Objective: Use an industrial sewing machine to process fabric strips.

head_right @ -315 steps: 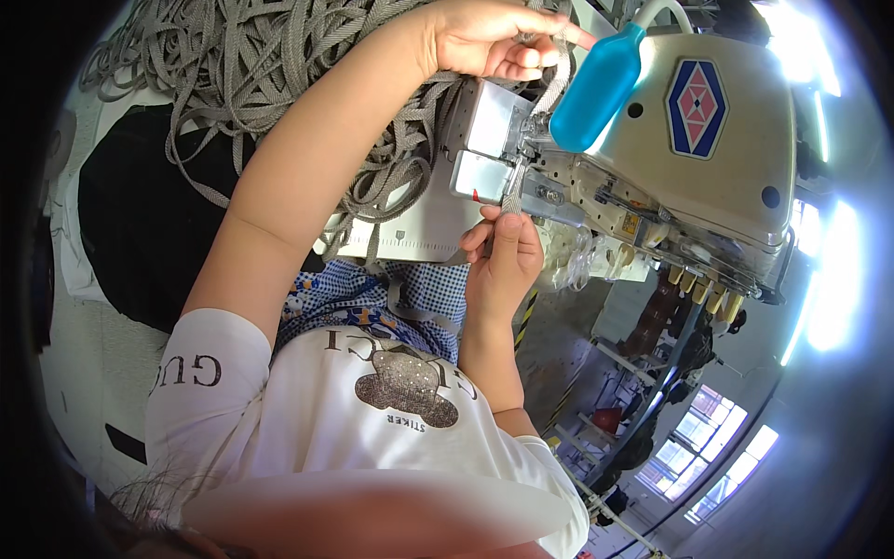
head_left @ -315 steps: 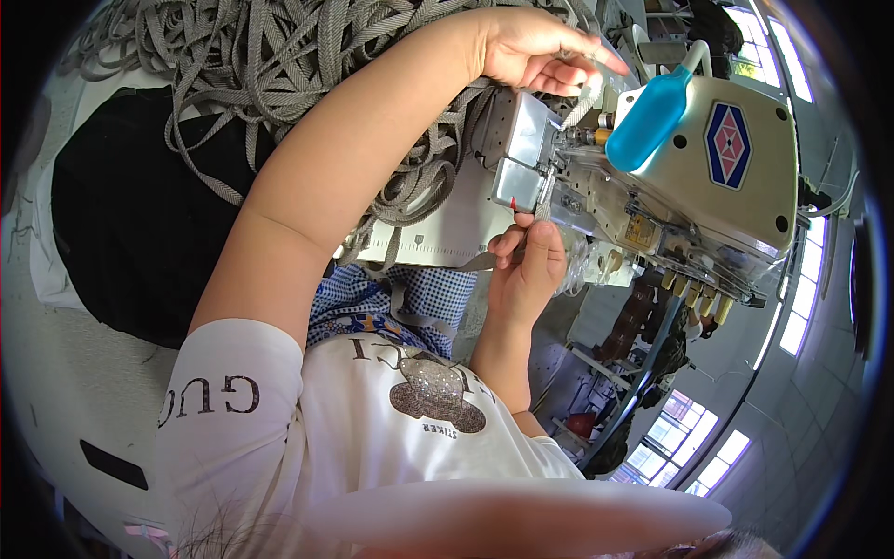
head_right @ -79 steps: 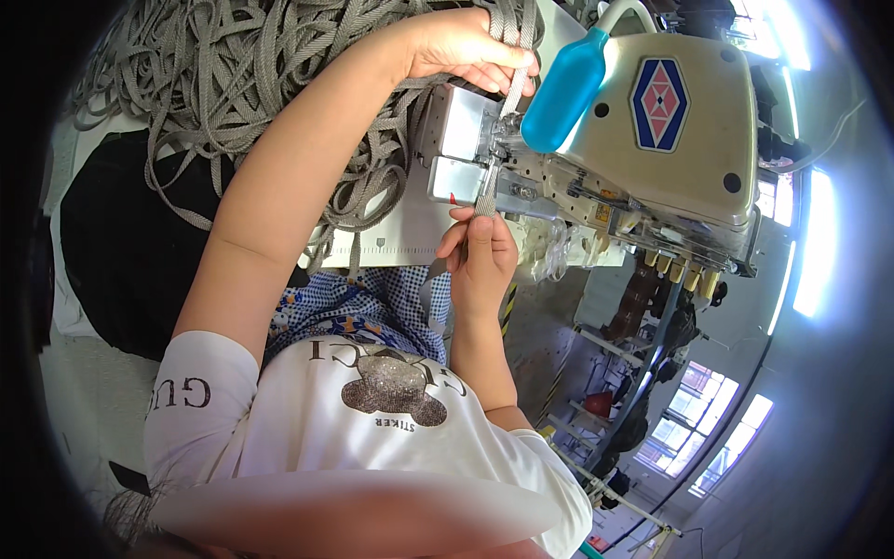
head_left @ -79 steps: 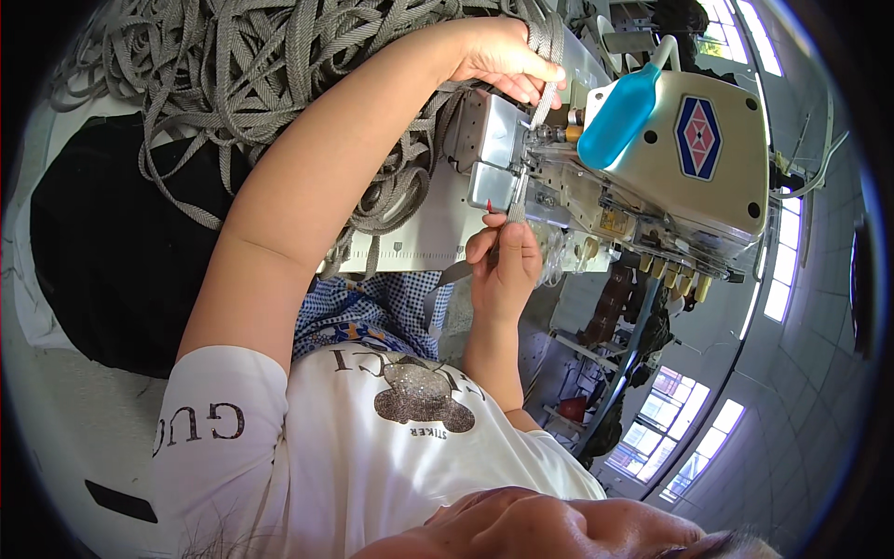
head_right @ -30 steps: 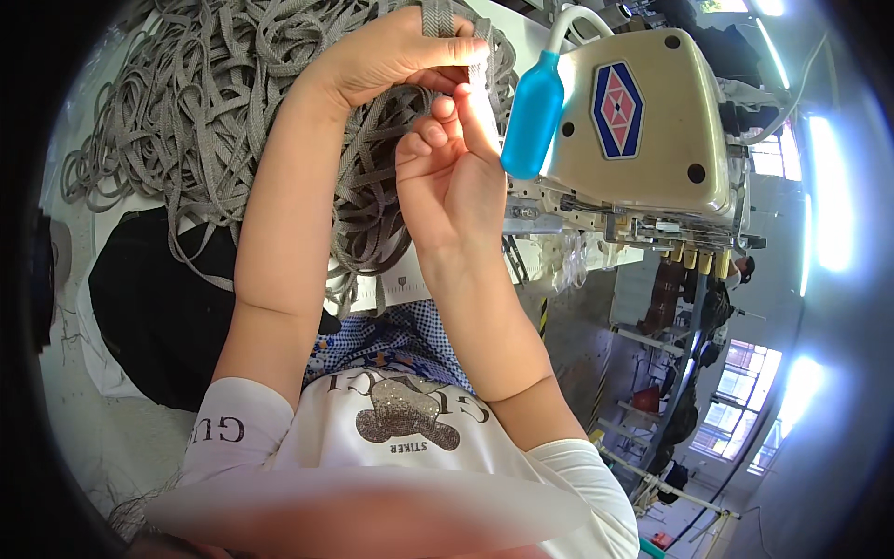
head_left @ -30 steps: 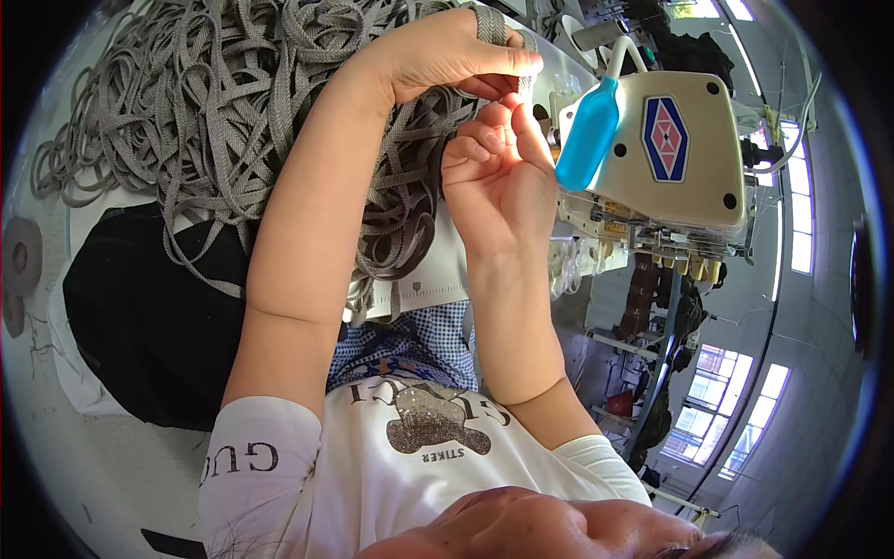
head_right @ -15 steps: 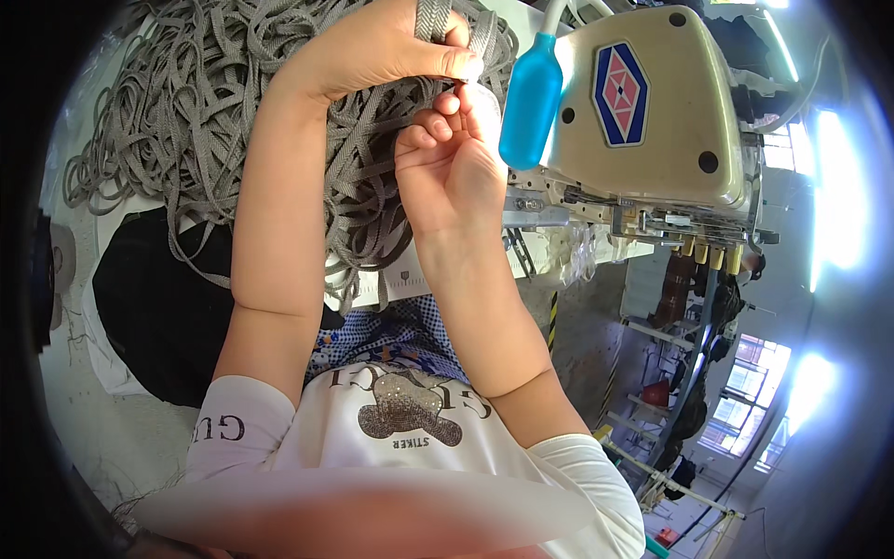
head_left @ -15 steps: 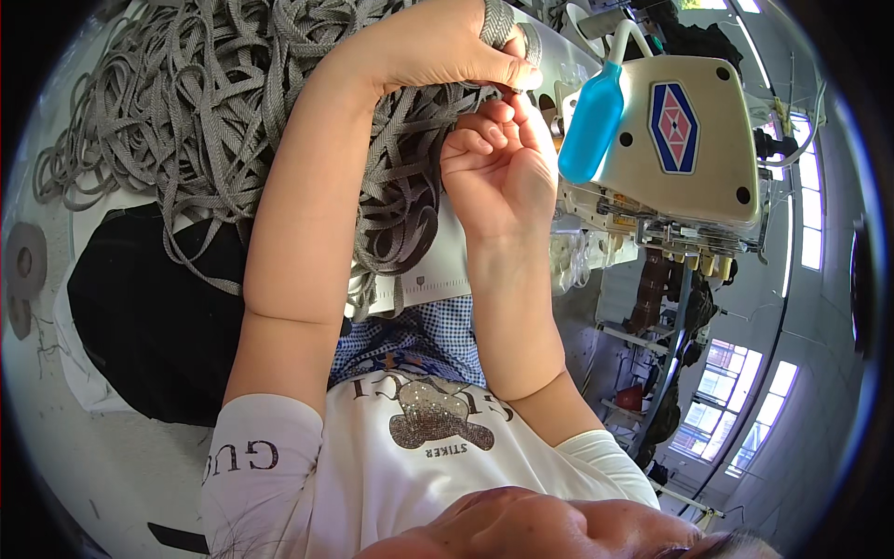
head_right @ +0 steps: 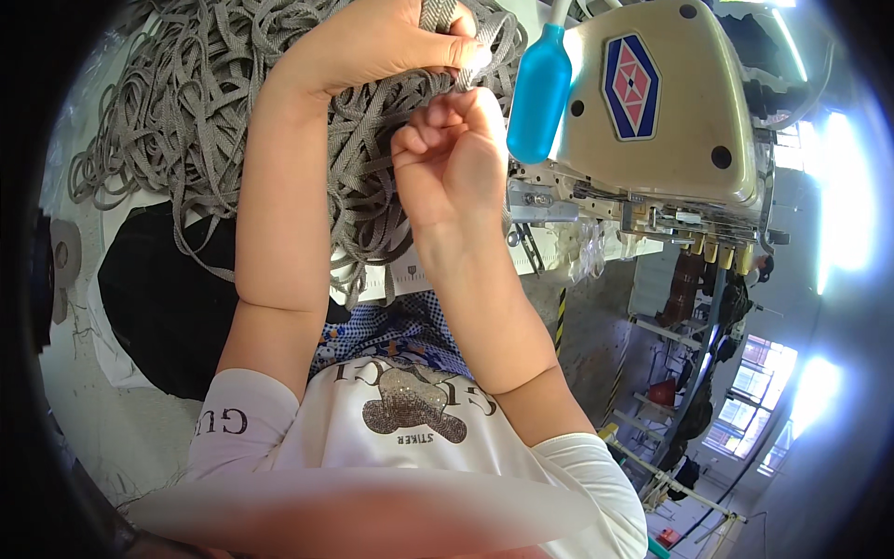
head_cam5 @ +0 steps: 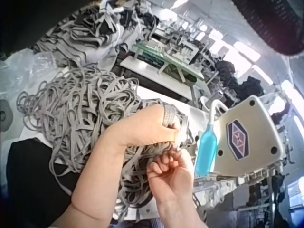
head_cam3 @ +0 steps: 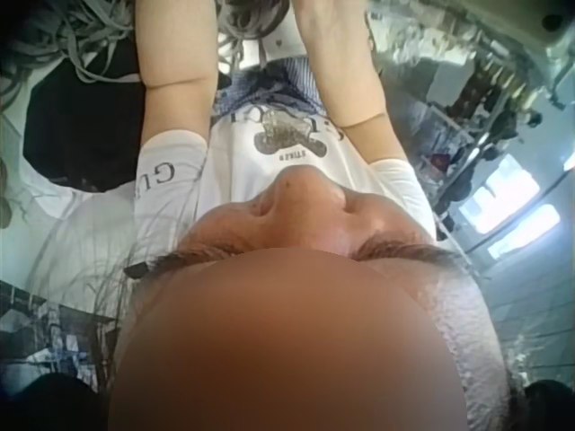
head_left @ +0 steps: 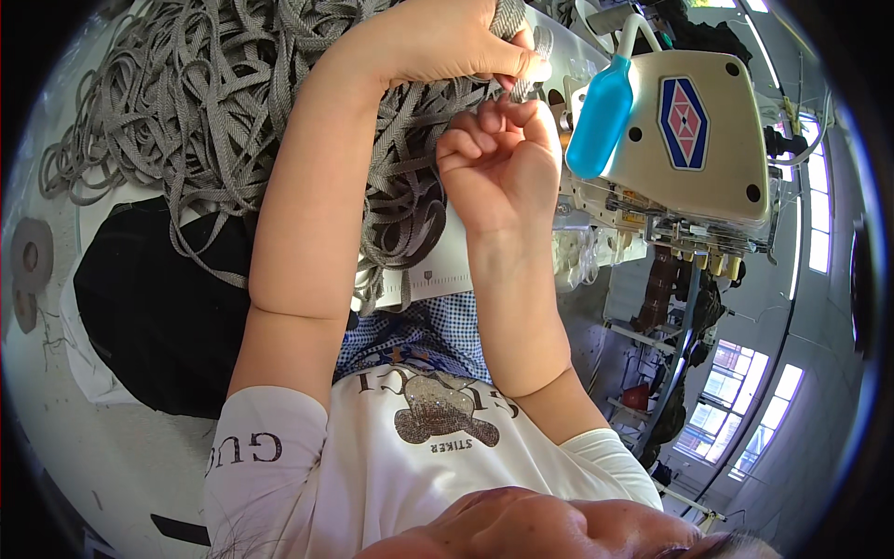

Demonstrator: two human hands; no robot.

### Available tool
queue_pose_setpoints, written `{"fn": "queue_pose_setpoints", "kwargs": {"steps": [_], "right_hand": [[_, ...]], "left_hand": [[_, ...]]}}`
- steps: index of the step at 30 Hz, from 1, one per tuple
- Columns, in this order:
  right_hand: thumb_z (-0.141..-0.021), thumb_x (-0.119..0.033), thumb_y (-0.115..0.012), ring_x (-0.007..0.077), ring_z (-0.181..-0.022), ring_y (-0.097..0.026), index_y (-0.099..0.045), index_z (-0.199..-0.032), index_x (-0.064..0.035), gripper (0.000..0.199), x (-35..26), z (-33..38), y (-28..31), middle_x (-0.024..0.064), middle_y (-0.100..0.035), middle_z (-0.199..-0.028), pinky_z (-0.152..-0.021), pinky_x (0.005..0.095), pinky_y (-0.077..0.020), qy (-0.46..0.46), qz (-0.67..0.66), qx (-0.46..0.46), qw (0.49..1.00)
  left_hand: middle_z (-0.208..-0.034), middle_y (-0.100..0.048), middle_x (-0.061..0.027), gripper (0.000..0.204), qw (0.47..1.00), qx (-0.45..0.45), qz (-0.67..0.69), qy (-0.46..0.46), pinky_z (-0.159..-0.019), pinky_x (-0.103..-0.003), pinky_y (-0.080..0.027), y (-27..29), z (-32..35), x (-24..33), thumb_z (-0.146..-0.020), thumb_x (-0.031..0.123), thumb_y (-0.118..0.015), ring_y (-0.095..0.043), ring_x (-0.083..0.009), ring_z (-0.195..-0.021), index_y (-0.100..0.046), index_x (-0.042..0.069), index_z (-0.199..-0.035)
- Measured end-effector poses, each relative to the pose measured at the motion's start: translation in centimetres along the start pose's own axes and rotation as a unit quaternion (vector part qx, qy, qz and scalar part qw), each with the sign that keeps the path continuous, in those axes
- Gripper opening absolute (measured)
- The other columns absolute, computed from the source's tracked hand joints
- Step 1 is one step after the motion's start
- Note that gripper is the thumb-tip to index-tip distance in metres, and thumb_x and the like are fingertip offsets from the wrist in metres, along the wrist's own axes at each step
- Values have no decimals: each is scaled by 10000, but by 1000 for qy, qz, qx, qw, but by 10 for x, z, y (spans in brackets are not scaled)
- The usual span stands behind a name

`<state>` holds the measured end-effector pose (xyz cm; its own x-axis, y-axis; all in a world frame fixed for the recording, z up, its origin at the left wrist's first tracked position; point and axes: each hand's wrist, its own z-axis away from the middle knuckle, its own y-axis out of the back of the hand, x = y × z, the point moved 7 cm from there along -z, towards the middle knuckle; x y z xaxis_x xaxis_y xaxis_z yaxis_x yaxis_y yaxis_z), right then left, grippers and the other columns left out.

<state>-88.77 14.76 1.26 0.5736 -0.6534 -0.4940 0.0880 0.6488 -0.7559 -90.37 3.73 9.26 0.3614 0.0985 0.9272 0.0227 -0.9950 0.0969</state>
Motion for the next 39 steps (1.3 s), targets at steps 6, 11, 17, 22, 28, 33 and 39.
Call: {"fn": "queue_pose_setpoints", "kwargs": {"steps": [6,11,17,22,28,33,39], "right_hand": [[-758,-88,-474,95,-495,-304,-457,-670,-65,92,39,29,-2,7,-349,-559,-455,214,-276,-77,65,-36,994],[-784,-106,-463,94,-497,-310,-456,-679,-63,114,26,33,-5,7,-371,-567,-461,216,-276,-29,102,-87,991],[-860,-125,-453,80,-505,-341,-477,-779,-54,111,5,27,-8,4,-426,-622,-464,209,-294,61,108,-69,990],[-877,-121,-461,73,-515,-375,-478,-842,-46,84,-9,10,0,1,-451,-657,-464,203,-320,70,45,-20,996],[-871,-130,-469,81,-519,-390,-481,-842,-39,96,-12,5,0,7,-464,-667,-466,209,-332,76,34,-20,996],[-861,-159,-481,94,-518,-390,-487,-813,-44,124,-10,4,0,15,-474,-672,-469,217,-334,53,18,-23,998],[-852,-170,-481,103,-522,-389,-490,-797,-47,136,-4,2,3,20,-474,-671,-468,221,-332,-12,-17,-26,999]], "left_hand": [[-642,-587,-47,124,989,16,100,110,-507,-211,-432,4,-4,-32,-765,118,-576,-525,-83,-541,-580,-3,-736],[-649,-586,-35,149,988,7,107,112,-498,-200,-438,1,-7,-29,-795,141,-572,-542,-79,-544,-589,-1,-756],[-637,-581,-27,136,987,19,108,121,-513,-195,-430,3,-1,-25,-789,127,-571,-534,-73,-559,-594,4,-735],[-632,-567,-14,122,990,-17,130,58,-509,-202,-411,-2,-7,-19,-780,97,-554,-509,-65,-551,-588,5,-708],[-626,-534,14,108,992,-27,123,5,-510,-220,-389,-4,-7,-13,-768,72,-530,-463,-59,-551,-568,-5,-702],[-632,-532,5,105,994,-39,88,-52,-540,-236,-395,-3,-8,-10,-758,87,-538,-451,-71,-585,-558,-7,-717],[-633,-531,-18,126,997,-52,22,-57,-561,-249,-401,-1,-4,-5,-745,120,-556,-447,-85,-597,-554,-4,-725]]}}
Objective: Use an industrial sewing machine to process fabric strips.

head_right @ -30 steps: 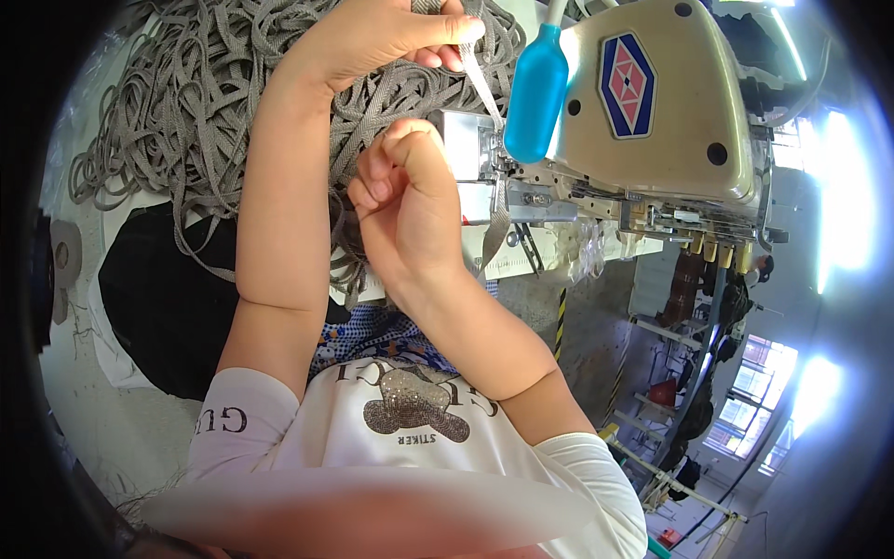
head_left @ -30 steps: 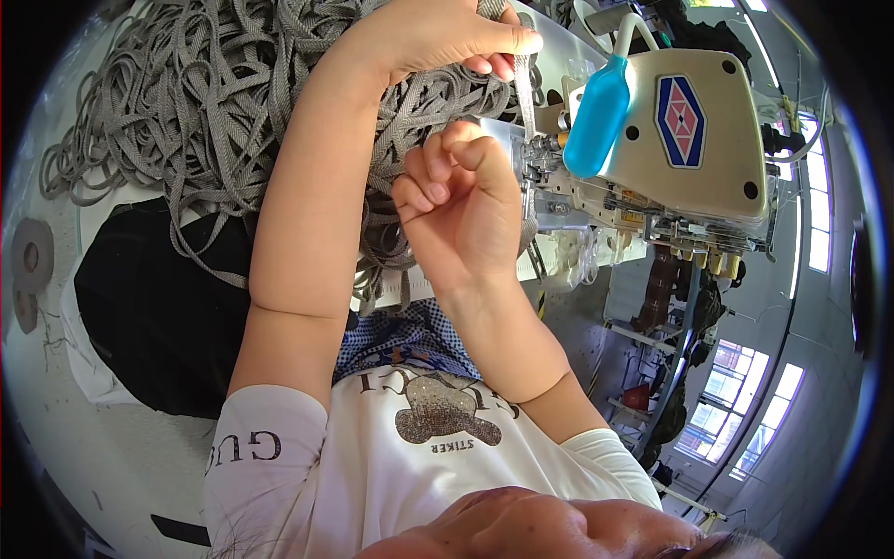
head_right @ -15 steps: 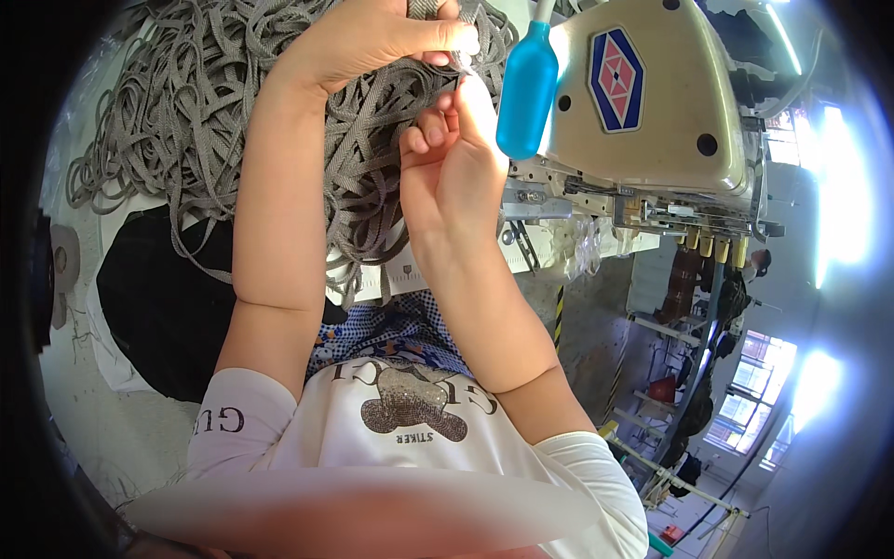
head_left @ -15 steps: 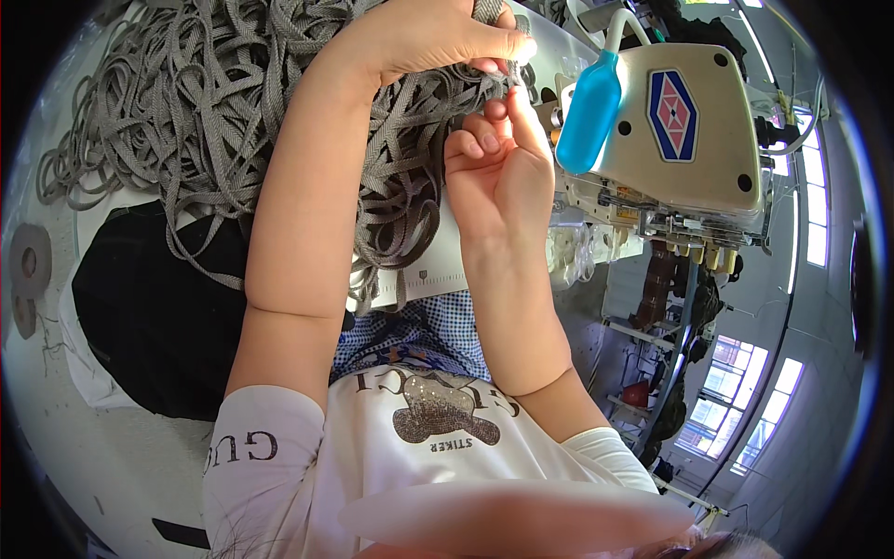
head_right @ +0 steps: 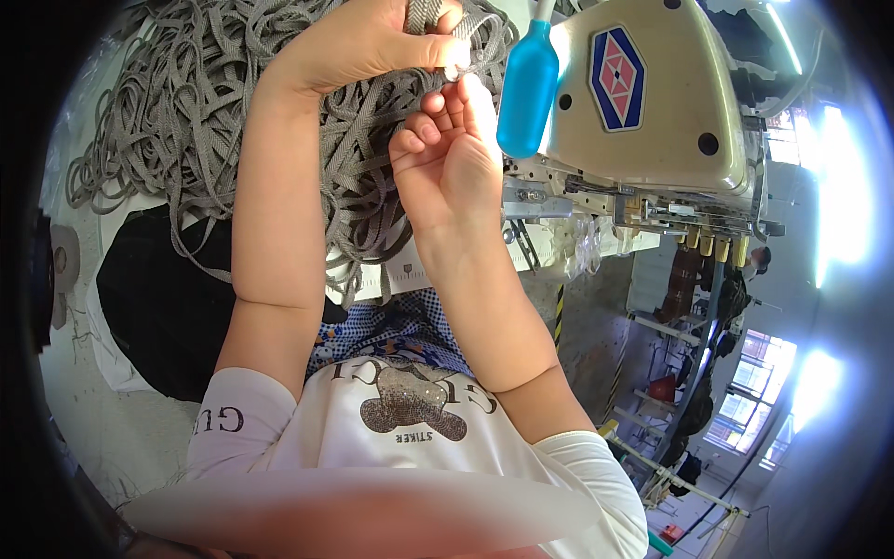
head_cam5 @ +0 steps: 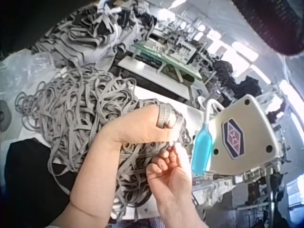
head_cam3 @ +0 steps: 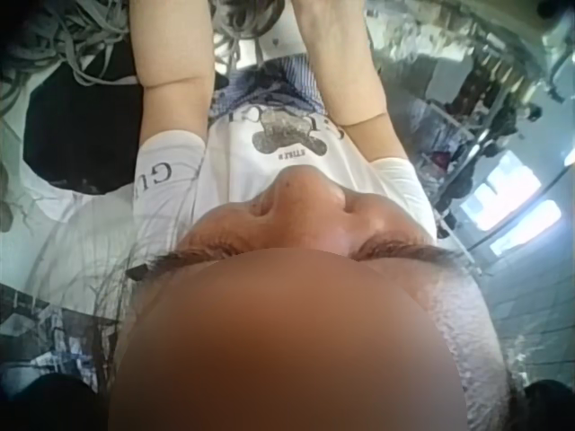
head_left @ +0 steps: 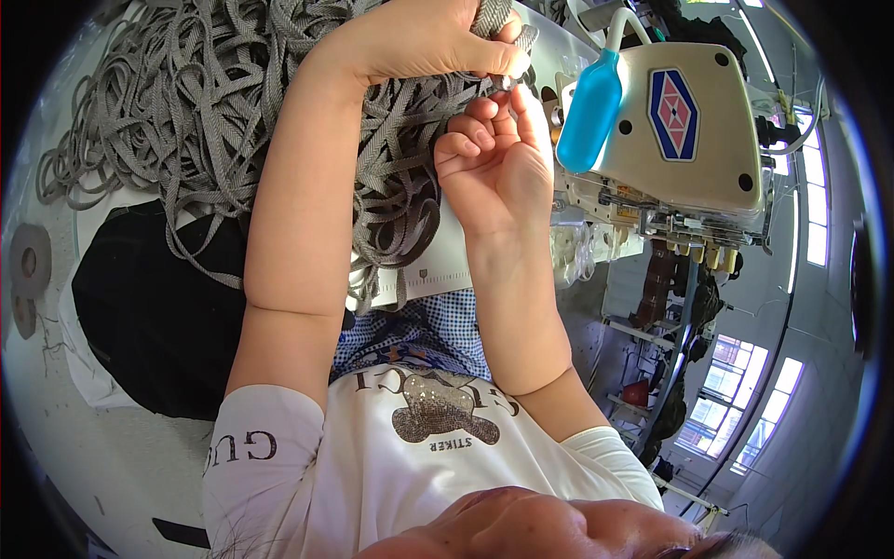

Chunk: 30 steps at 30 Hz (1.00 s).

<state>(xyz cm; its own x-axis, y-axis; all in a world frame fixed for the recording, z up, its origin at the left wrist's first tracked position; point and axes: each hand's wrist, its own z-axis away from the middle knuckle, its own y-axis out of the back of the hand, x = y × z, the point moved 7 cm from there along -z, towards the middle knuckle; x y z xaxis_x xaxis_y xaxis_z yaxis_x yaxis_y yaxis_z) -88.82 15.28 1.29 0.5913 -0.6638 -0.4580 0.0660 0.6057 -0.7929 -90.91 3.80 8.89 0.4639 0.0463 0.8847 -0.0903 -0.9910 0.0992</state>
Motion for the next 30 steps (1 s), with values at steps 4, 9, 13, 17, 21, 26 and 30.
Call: {"fn": "queue_pose_setpoints", "kwargs": {"steps": [4,9,13,17,21,26,30], "right_hand": [[-849,-152,-475,101,-521,-380,-485,-782,-44,127,1,0,2,17,-461,-658,-466,221,-328,-13,-2,15,1000],[-844,-136,-475,98,-514,-365,-475,-752,-42,131,6,5,-3,11,-434,-631,-459,219,-321,-19,7,-5,1000],[-841,-116,-473,93,-520,-365,-478,-765,-31,114,19,16,-6,12,-435,-640,-456,208,-316,-31,92,-67,993],[-829,-92,-477,87,-563,-409,-504,-859,0,100,19,25,-15,27,-485,-694,-463,191,-322,41,308,-163,936],[-804,-62,-500,93,-629,-470,-507,-993,26,208,-5,35,-35,52,-536,-744,-483,181,-350,318,590,-124,732],[-771,-19,-531,102,-670,-511,-470,-1113,30,351,-10,38,-47,77,-566,-803,-508,174,-385,503,735,-76,449],[-775,-14,-534,92,-643,-513,-451,-1137,33,374,-16,31,-41,71,-570,-834,-507,167,-392,438,764,-44,472]], "left_hand": [[-627,-529,-23,136,1000,7,14,-5,-559,-246,-405,0,1,3,-746,132,-558,-451,-85,-588,-555,-2,-724],[-627,-535,-4,124,994,37,68,81,-516,-214,-409,3,-1,-10,-773,118,-544,-474,-65,-554,-561,4,-728],[-631,-544,4,120,984,54,120,124,-485,-191,-406,4,-1,-26,-789,109,-538,-488,-50,-530,-564,7,-731],[-633,-550,3,118,976,67,157,132,-476,-191,-406,2,-1,-30,-793,103,-536,-492,-51,-518,-565,9,-728],[-634,-552,-2,112,976,83,144,138,-482,-193,-407,4,-1,-25,-794,95,-530,-494,-55,-524,-569,11,-729],[-637,-548,-9,92,987,70,122,79,-502,-189,-405,3,-4,-26,-798,76,-518,-494,-57,-544,-564,15,-747],[-655,-546,-11,65,972,94,176,126,-518,-188,-403,1,-6,-37,-797,65,-523,-492,-60,-559,-552,20,-760]]}}
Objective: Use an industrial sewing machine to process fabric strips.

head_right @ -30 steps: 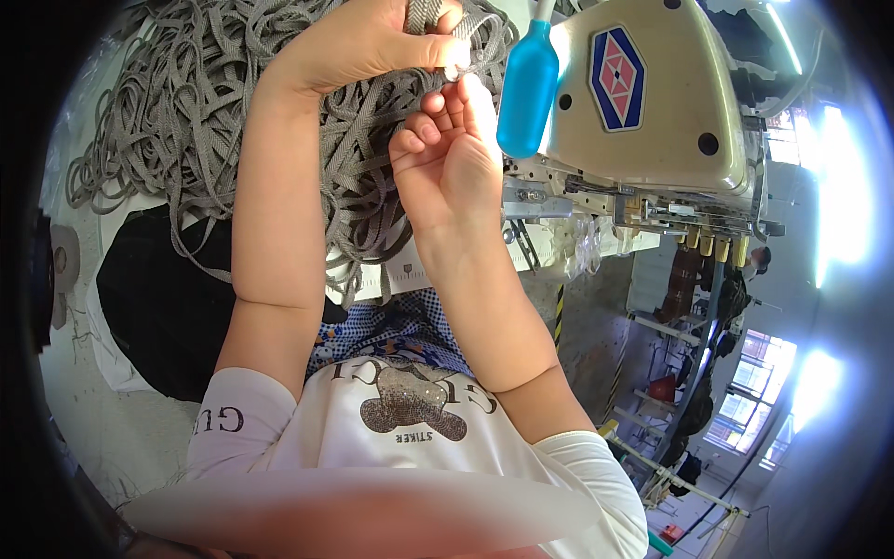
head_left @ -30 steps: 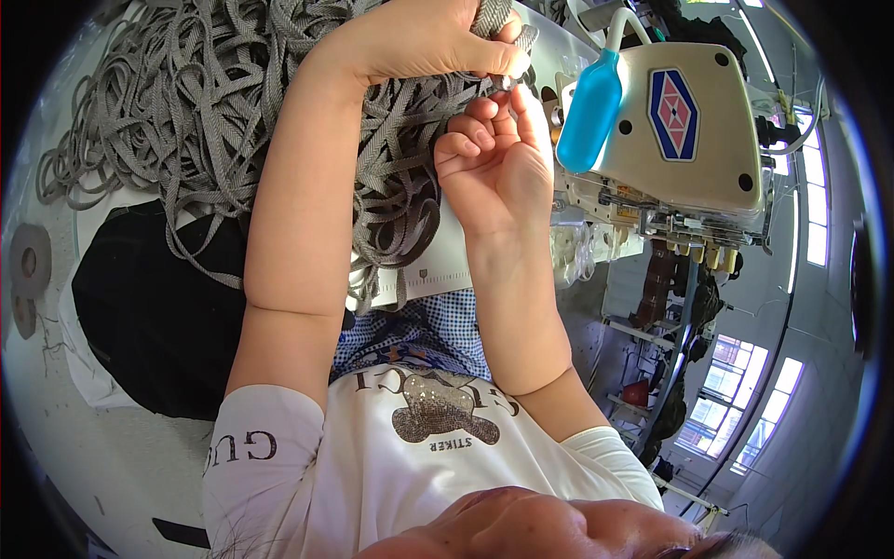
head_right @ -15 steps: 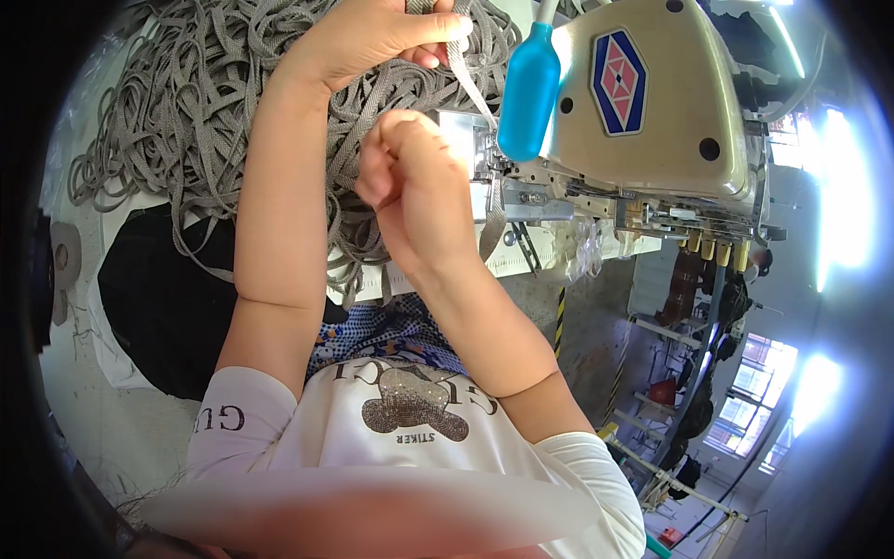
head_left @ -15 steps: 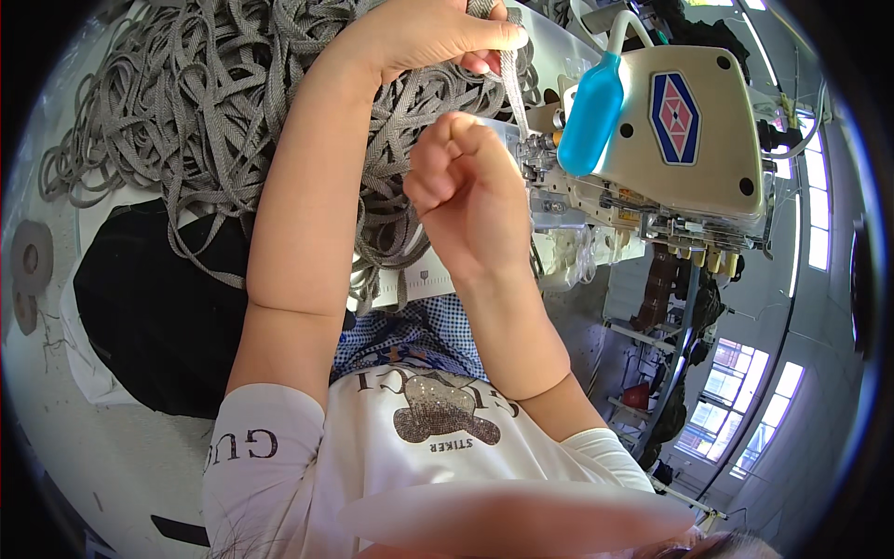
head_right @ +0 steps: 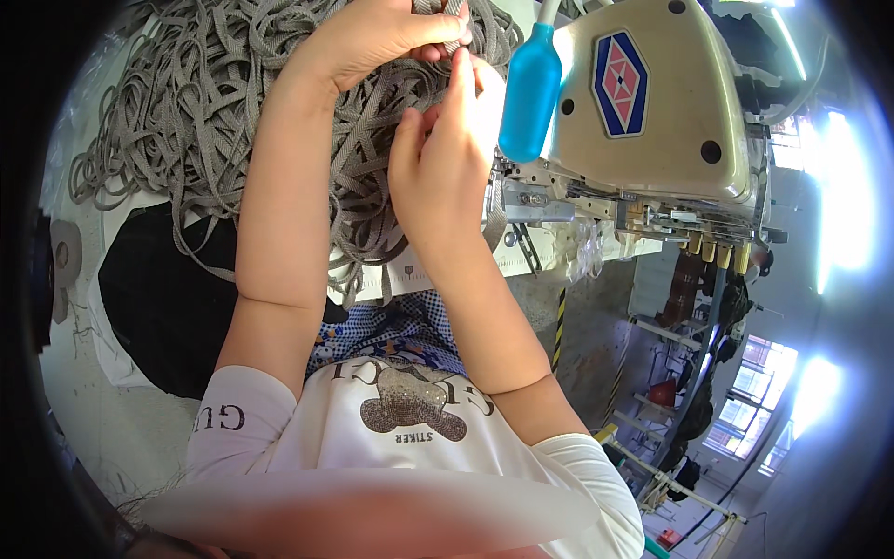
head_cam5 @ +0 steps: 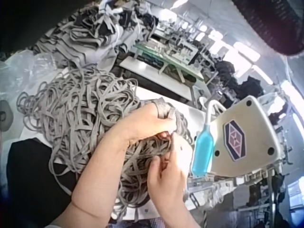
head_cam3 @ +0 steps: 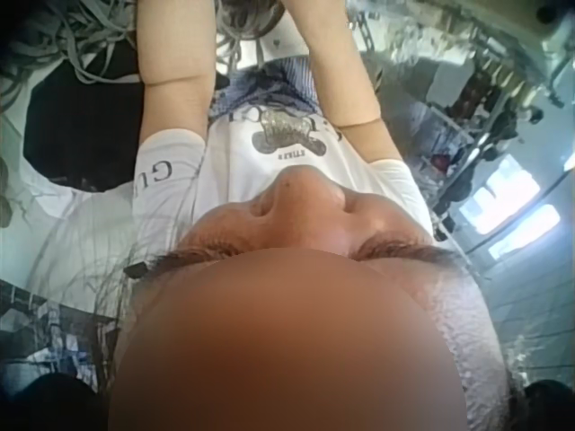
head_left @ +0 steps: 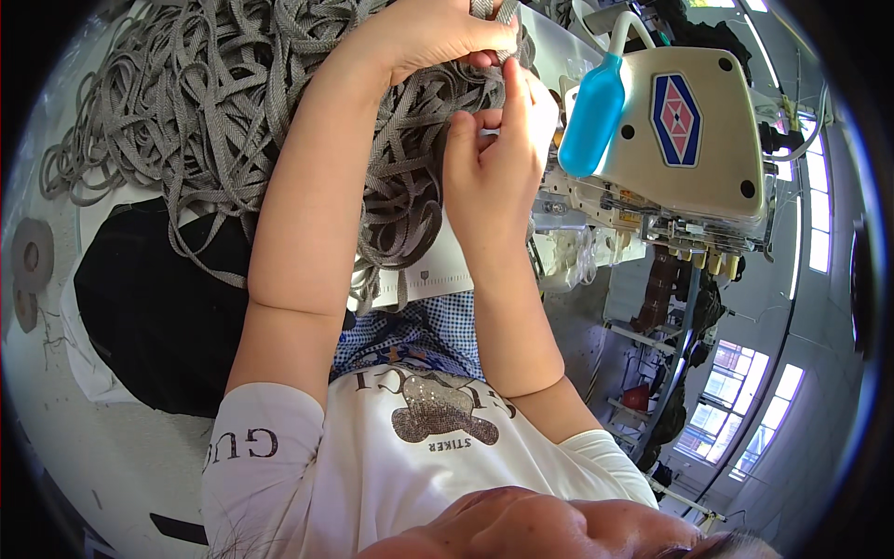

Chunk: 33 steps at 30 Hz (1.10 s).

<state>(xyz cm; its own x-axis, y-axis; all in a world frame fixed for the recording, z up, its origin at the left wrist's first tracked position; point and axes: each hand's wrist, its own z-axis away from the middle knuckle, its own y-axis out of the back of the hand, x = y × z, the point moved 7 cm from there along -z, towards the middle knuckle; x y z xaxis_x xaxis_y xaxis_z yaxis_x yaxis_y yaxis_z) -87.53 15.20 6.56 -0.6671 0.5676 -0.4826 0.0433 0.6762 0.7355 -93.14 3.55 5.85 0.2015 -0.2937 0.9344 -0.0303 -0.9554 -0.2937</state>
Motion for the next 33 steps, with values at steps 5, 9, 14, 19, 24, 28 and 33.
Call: {"fn": "queue_pose_setpoints", "kwargs": {"steps": [5,9,14,19,24,28,33], "right_hand": [[-807,-35,-514,62,-561,-475,-466,-1109,24,311,25,-10,-9,42,-580,-799,-470,156,-363,-94,-268,43,958],[-828,-50,-493,37,-505,-418,-500,-1029,3,208,34,-7,-10,24,-581,-765,-440,146,-312,-191,-392,34,899],[-832,-57,-484,28,-490,-386,-518,-953,-18,131,32,-6,-8,26,-584,-762,-423,144,-271,-208,-412,38,886],[-830,-54,-457,31,-478,-385,-512,-922,-13,114,32,-6,-8,31,-590,-761,-412,150,-261,-201,-425,50,881],[-822,-43,-434,40,-465,-390,-505,-916,-8,123,33,-7,-8,34,-592,-740,-407,153,-261,-196,-416,60,886],[-823,-48,-435,51,-455,-413,-486,-938,-2,133,29,-9,-7,50,-596,-726,-407,157,-275,-192,-423,56,884],[-842,-84,-442,80,-448,-463,-433,-981,-4,160,30,-6,-6,96,-610,-739,-406,166,-303,-216,-407,51,886]], "left_hand": [[-667,-537,-8,46,997,-3,75,11,-522,-194,-405,1,5,2,-792,54,-528,-488,-66,-567,-542,24,-760],[-675,-534,-4,27,987,-68,142,6,-527,-193,-406,-5,9,8,-783,40,-541,-489,-66,-582,-545,23,-762],[-679,-516,11,32,990,-77,47,-104,-532,-189,-399,-6,14,27,-749,10,-560,-472,-62,-586,-547,17,-778],[-683,-500,17,77,990,-96,2,-102,-537,-191,-394,-6,12,25,-718,-18,-565,-458,-64,-588,-539,16,-783],[-664,-480,13,84,998,-31,49,0,-507,-190,-393,-5,14,19,-708,-34,-553,-462,-65,-572,-515,11,-768],[-668,-463,6,94,987,-111,113,7,-466,-184,-389,-11,12,12,-703,-40,-548,-465,-68,-547,-494,4,-766],[-683,-453,-1,108,995,-70,72,18,-438,-183,-384,-11,14,18,-696,-46,-543,-462,-71,-526,-481,5,-769]]}}
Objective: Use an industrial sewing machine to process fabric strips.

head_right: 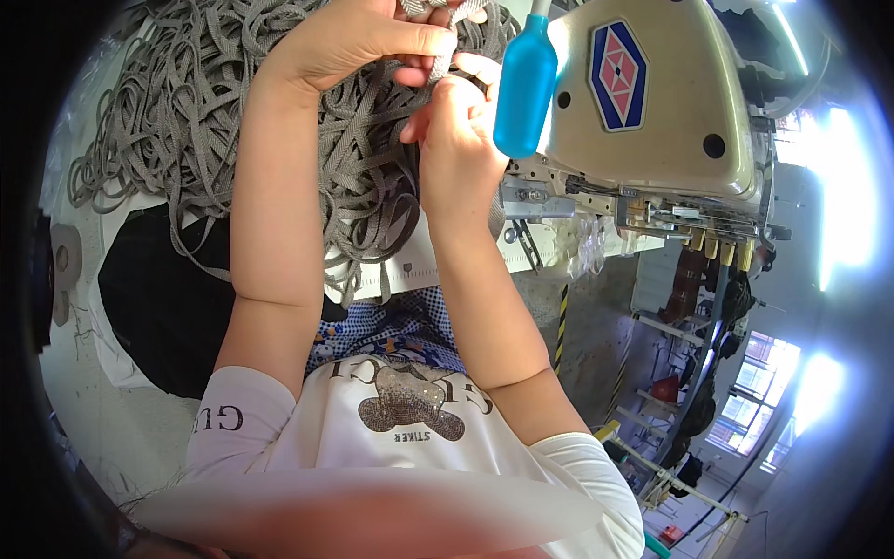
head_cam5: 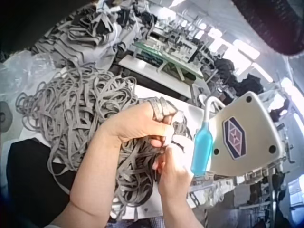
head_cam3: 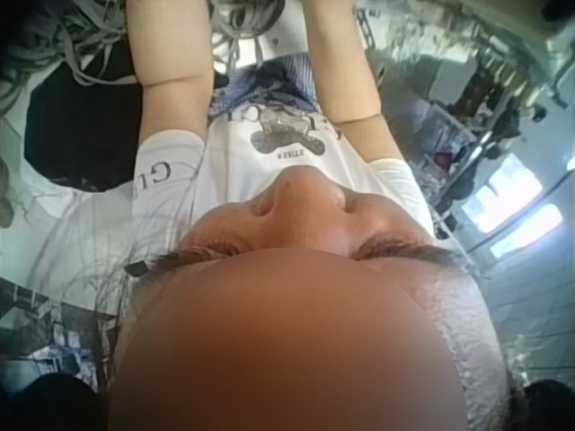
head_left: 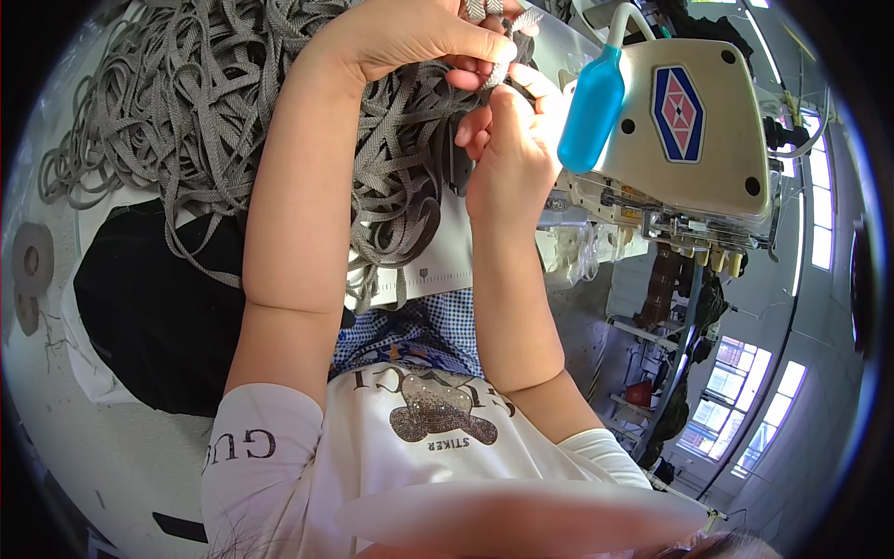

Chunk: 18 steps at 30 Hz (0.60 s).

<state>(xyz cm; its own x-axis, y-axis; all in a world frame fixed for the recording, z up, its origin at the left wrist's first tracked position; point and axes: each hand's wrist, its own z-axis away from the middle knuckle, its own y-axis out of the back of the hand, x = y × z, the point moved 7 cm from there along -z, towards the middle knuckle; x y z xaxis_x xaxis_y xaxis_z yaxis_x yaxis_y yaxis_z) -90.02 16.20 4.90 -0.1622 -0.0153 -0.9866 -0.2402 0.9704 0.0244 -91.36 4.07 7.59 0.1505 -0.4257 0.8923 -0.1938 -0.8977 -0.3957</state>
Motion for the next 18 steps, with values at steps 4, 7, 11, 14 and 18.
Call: {"fn": "queue_pose_setpoints", "kwargs": {"steps": [4,7,11,14,18], "right_hand": [[-860,-111,-438,106,-459,-500,-403,-965,-24,141,0,-1,-3,133,-617,-768,-405,170,-319,9,-22,-16,1000],[-867,-119,-438,115,-472,-517,-407,-925,-33,108,-2,-1,-5,136,-620,-775,-419,175,-336,11,-21,-23,999],[-876,-116,-423,129,-507,-547,-409,-888,-39,79,0,-1,-5,143,-619,-809,-454,187,-370,-2,-34,-39,999],[-883,-110,-409,141,-548,-569,-409,-878,-36,74,2,2,-6,150,-615,-847,-490,201,-398,-7,-40,-51,998],[-891,-101,-388,163,-632,-598,-410,-879,-26,79,1,11,-7,164,-596,-924,-548,224,-437,4,-34,-73,997]], "left_hand": [[-702,-455,-1,122,1000,1,-30,6,-443,-183,-383,1,0,-2,-693,-45,-545,-454,-67,-525,-480,13,-778],[-691,-449,5,116,999,-7,-39,-8,-440,-182,-378,0,0,-1,-697,-39,-545,-443,-61,-519,-479,20,-771],[-702,-467,11,115,999,-29,-32,6,-444,-178,-386,1,-5,-6,-710,-23,-544,-458,-53,-530,-504,20,-809],[-715,-485,11,131,999,15,-25,16,-447,-177,-394,4,-2,-7,-721,-13,-542,-472,-51,-541,-521,19,-846],[-738,-509,8,165,998,38,-40,22,-452,-175,-404,8,-3,-11,-732,-4,-542,-488,-49,-554,-538,18,-895]]}}
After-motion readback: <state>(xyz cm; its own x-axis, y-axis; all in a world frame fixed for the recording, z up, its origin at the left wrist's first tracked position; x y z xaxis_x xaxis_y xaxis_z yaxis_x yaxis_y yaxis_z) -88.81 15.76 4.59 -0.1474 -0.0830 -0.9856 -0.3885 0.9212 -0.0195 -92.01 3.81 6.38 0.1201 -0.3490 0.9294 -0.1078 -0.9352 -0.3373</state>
